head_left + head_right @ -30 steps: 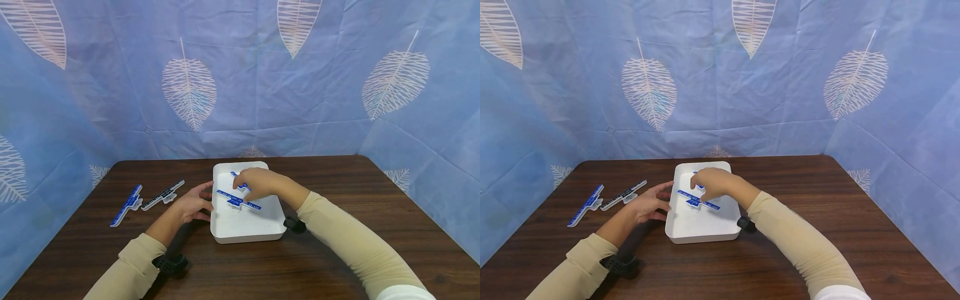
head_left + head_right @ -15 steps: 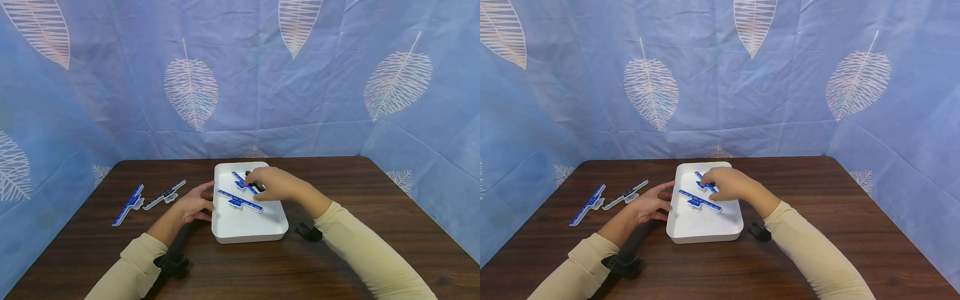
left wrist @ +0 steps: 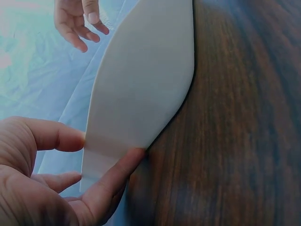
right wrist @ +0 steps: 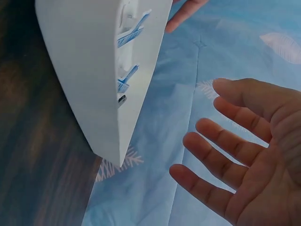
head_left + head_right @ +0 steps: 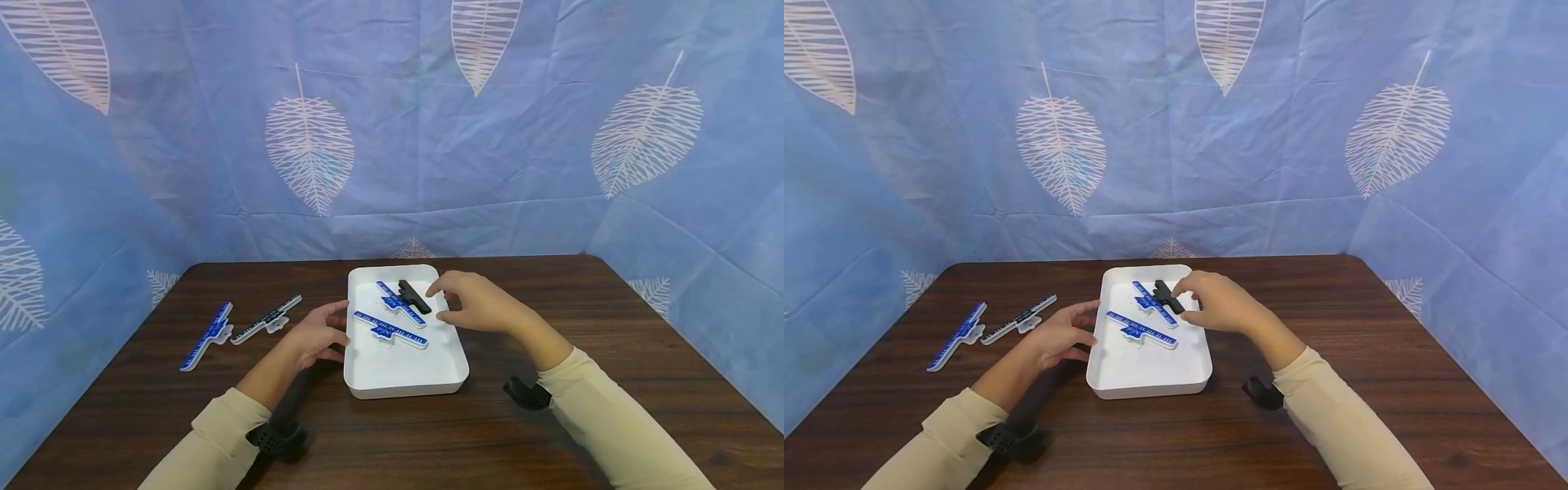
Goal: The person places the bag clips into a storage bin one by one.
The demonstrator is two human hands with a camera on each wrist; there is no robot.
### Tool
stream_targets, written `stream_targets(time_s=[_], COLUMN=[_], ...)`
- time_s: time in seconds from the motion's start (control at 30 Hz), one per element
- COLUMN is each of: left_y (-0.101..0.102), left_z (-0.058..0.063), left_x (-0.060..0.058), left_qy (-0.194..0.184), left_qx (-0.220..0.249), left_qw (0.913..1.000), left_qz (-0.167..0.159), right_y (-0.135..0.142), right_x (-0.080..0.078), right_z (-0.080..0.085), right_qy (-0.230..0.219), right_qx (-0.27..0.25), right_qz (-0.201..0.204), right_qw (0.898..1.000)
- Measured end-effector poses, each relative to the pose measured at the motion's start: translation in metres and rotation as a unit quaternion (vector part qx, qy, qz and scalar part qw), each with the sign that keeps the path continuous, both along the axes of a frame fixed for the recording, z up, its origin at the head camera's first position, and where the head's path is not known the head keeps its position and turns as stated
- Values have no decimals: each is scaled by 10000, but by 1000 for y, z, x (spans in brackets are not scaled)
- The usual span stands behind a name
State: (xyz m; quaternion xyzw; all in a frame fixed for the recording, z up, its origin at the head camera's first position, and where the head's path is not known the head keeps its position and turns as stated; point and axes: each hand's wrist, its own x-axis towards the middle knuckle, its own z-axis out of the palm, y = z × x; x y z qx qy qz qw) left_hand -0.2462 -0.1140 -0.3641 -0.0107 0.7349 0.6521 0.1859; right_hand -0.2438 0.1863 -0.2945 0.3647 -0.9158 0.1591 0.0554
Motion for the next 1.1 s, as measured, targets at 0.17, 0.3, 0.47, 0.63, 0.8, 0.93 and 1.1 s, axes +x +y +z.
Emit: stream_targets(time_s=[0.17, 0.3, 0.47, 0.63, 0.8, 0.93, 1.1], left_y=[-1, -3, -7, -14, -24, -32, -39], left_z=[0, 1, 3, 4, 4, 6, 8], left_x=[2, 2, 5, 10, 13, 16, 20], left_qy=[165, 315, 601, 1167, 1594, 1871, 2087], left_qx=[-111, -89, -313, -1131, -1655, -1759, -1831], left_qw=[9997, 9991, 9975, 9867, 9732, 9661, 9604], left_qz=[128, 255, 210, 59, -123, -272, -247], right_y=[7, 10, 15, 21, 25, 26, 25], right_x=[5, 6, 8, 8, 8, 7, 0], right_z=[-5, -11, -20, -28, -37, -46, -55], right_qy=[99, 158, 15, -445, -739, -1279, -2319], right_qx=[-284, -488, -926, -1479, -1835, -2181, -2789], right_qz=[-158, -288, -478, -727, -1150, -1542, -1819], right_qw=[9994, 9983, 9946, 9853, 9735, 9551, 9140])
